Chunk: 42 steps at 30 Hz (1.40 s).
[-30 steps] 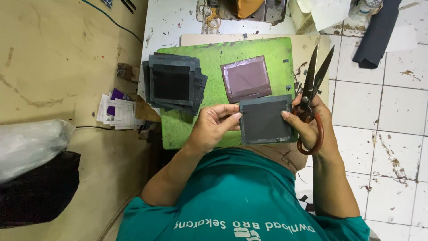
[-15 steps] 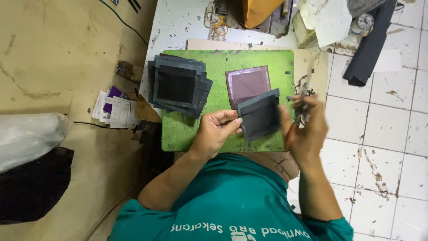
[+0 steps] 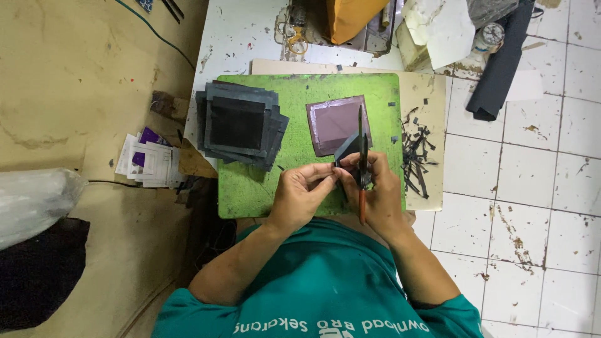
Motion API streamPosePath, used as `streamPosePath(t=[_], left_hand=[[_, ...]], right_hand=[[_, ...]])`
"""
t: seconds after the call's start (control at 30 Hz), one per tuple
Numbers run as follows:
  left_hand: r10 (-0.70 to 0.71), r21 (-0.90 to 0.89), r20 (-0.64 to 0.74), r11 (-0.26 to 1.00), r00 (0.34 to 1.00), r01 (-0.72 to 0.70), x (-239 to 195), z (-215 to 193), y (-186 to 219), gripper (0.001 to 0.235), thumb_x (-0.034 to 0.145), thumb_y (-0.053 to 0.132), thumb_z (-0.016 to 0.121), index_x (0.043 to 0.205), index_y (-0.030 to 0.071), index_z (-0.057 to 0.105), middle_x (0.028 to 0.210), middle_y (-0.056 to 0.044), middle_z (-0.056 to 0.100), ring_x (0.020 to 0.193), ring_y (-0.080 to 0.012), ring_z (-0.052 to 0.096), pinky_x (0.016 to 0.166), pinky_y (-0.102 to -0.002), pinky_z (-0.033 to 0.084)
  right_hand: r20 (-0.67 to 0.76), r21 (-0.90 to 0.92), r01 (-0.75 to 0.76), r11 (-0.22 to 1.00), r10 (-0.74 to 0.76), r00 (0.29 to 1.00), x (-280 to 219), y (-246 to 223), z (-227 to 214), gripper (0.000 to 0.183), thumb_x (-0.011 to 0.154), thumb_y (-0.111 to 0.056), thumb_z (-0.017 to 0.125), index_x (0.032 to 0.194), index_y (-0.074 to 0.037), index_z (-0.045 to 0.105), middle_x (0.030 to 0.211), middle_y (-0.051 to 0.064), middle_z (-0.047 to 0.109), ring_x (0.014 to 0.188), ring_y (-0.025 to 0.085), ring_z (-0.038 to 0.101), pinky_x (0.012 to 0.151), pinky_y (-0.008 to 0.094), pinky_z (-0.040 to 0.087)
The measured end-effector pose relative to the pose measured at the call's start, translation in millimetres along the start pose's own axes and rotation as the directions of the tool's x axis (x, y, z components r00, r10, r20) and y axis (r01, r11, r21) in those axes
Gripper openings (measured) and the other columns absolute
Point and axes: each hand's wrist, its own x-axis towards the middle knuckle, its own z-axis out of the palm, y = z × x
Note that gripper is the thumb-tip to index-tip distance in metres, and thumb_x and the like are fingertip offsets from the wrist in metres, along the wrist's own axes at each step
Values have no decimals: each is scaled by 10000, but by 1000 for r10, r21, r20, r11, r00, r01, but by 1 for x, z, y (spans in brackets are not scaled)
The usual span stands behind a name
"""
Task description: Trimming the edges of square leather pieces using scissors
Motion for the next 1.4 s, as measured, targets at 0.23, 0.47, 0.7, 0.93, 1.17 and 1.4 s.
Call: streamPosePath(t=[0.23,0.47,0.7,0.93,1.17,1.4], left_hand=[[4,54,-4,999,1000,-3,-3,1,8,264,908,47,722,1160,-10,771,1032,-161,799,983,-137,716,809,-321,640],[48,137,-28,990,998,-43,-6,4,20,210,910,99,747,1088,-5,788,962,-149,806,948,-118,716,757,-304,626],[72,200,-42,978,997,-62,-10,8,33,210,910,119,737,1054,-26,785,939,-183,800,963,-161,714,737,-335,620],[78,259,-34,964,996,-67,-12,10,35,192,911,119,728,1040,-6,795,925,-179,799,975,-218,742,728,-347,627],[127,278,-24,953,992,-116,-9,7,27,171,929,128,704,1009,7,796,898,-182,793,939,-177,722,693,-342,612],[258,409,-70,889,964,-208,-14,15,30,117,909,110,710,932,34,797,780,-151,779,826,-239,777,601,-308,602]], right_hand=[[18,-26,12,1000,-12,1000,-4,4,-4,232,899,-92,839,978,-104,621,953,68,788,809,293,773,677,335,569],[34,79,16,997,-19,999,-2,0,-6,186,932,7,769,979,-46,598,947,134,781,769,279,769,660,312,567],[30,94,-14,995,11,999,-3,-1,-9,216,911,12,783,982,-45,587,930,143,784,751,247,774,665,293,570],[35,93,-14,996,10,999,-3,-5,-11,231,898,13,802,973,-35,589,906,163,784,739,268,784,672,310,581],[39,45,-4,999,2,999,-8,1,-10,181,903,24,779,978,-31,624,903,163,777,759,326,773,658,348,568],[14,-11,21,1000,-20,1000,-17,3,-2,117,920,-4,746,994,-68,683,917,128,773,783,342,755,657,341,563]])
